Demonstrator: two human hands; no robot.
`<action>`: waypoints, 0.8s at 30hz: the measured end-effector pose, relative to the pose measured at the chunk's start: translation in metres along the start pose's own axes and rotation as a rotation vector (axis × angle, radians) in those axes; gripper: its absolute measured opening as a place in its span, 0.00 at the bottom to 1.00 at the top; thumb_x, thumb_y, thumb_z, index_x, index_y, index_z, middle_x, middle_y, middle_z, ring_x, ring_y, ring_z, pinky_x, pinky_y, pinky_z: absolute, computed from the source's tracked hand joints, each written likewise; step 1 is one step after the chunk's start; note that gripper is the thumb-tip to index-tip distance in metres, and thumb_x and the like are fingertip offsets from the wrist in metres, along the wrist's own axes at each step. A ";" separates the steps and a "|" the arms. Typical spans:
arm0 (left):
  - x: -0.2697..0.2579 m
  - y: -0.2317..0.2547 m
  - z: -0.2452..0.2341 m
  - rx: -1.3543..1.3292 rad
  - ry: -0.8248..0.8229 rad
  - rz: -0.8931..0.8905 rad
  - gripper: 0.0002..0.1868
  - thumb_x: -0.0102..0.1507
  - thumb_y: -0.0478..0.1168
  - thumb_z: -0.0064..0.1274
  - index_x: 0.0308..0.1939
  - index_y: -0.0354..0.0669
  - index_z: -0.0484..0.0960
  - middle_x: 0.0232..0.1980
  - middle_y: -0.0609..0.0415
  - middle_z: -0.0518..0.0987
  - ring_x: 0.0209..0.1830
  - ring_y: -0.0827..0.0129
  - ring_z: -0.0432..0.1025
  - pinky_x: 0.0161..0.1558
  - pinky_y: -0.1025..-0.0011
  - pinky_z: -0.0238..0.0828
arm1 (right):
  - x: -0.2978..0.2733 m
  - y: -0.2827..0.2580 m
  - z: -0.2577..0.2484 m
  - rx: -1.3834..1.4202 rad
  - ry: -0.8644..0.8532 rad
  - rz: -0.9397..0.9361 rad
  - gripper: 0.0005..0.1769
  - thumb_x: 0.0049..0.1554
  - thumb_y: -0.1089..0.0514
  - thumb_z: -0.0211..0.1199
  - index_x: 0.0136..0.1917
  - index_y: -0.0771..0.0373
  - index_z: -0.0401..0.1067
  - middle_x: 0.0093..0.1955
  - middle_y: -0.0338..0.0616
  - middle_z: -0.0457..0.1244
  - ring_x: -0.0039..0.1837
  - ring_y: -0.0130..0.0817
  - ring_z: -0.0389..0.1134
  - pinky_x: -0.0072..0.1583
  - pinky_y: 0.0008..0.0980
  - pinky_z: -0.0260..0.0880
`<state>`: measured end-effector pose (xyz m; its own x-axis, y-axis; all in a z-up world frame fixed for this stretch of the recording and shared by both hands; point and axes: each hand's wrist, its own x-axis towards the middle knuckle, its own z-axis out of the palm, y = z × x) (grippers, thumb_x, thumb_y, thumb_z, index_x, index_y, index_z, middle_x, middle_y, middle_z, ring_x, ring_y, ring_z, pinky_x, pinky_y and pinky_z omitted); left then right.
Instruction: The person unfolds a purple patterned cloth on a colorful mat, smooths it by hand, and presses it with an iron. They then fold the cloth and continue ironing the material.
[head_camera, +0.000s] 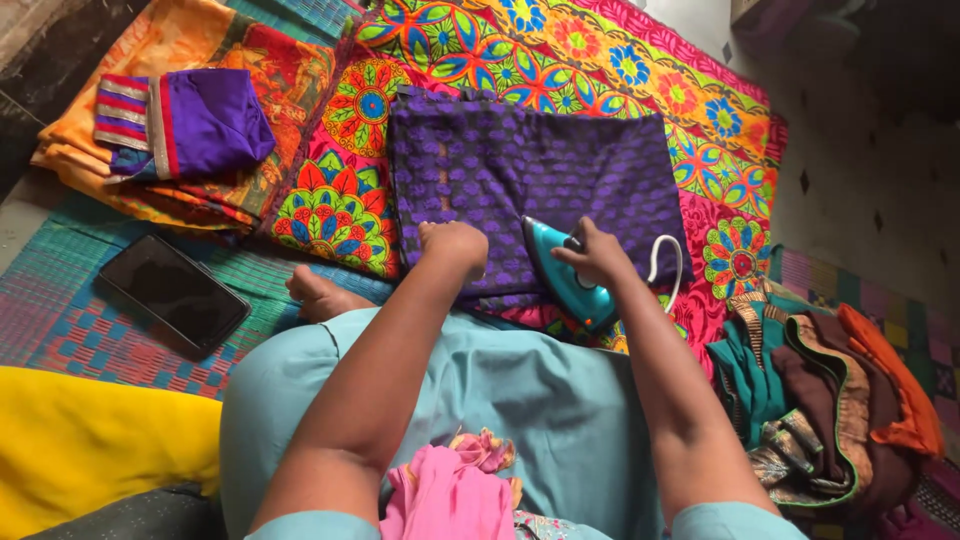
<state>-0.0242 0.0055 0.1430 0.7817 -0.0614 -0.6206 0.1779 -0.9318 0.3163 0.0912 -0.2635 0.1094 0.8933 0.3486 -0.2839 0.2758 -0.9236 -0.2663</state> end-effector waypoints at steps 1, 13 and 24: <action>-0.004 -0.001 -0.002 -0.012 0.033 -0.003 0.23 0.61 0.42 0.57 0.62 0.46 0.83 0.70 0.45 0.75 0.72 0.47 0.68 0.70 0.50 0.59 | -0.005 -0.005 0.002 0.006 0.005 0.005 0.39 0.48 0.34 0.72 0.59 0.63 0.65 0.51 0.62 0.70 0.56 0.58 0.73 0.57 0.48 0.71; -0.030 -0.021 -0.037 -0.154 0.208 -0.075 0.28 0.61 0.44 0.58 0.64 0.41 0.78 0.74 0.37 0.66 0.74 0.40 0.61 0.73 0.49 0.51 | 0.069 -0.075 -0.007 -0.009 0.193 0.121 0.36 0.51 0.34 0.72 0.56 0.66 0.68 0.54 0.63 0.69 0.59 0.60 0.70 0.57 0.51 0.69; -0.008 -0.031 -0.033 -0.243 0.297 -0.123 0.24 0.64 0.41 0.53 0.63 0.37 0.78 0.72 0.36 0.68 0.73 0.38 0.62 0.73 0.48 0.51 | 0.201 -0.137 -0.020 0.029 0.192 -0.017 0.37 0.50 0.36 0.75 0.58 0.65 0.69 0.56 0.59 0.68 0.61 0.56 0.69 0.58 0.50 0.69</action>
<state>-0.0165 0.0464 0.1618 0.8781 0.1847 -0.4414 0.3895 -0.8117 0.4352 0.2402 -0.0704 0.1068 0.9408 0.3243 -0.0991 0.2832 -0.9121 -0.2963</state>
